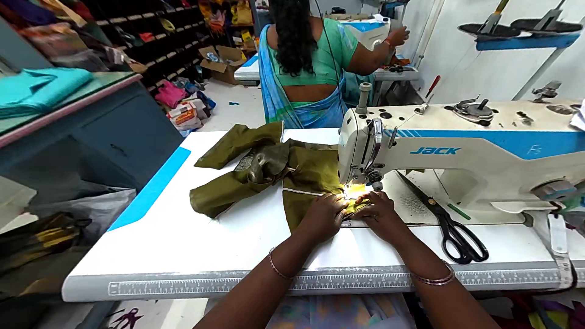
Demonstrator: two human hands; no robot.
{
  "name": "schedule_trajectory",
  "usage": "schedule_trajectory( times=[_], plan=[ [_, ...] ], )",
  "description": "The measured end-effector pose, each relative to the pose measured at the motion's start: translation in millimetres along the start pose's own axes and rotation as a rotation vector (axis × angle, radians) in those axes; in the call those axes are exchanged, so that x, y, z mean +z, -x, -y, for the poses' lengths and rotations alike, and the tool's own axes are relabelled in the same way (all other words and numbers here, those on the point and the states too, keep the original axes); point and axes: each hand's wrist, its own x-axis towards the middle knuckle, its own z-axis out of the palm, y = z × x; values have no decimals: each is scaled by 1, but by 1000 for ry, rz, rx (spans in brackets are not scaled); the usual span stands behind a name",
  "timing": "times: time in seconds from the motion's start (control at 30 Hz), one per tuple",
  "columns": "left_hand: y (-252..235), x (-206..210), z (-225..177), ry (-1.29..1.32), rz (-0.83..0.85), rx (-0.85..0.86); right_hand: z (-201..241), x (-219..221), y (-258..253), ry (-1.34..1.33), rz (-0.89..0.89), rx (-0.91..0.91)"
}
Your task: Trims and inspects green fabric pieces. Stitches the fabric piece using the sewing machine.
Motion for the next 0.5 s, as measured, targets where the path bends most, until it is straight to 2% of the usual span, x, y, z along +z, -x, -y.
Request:
schedule_trajectory(
  times=[0.23,0.5],
  plan=[
    [4,-1,-6,-21,-25,-21,1,-1,2,11,-1,-5],
    [1,-4,-4,-7,49,-69,1,-1,4,26,-1,-9]
  ],
)
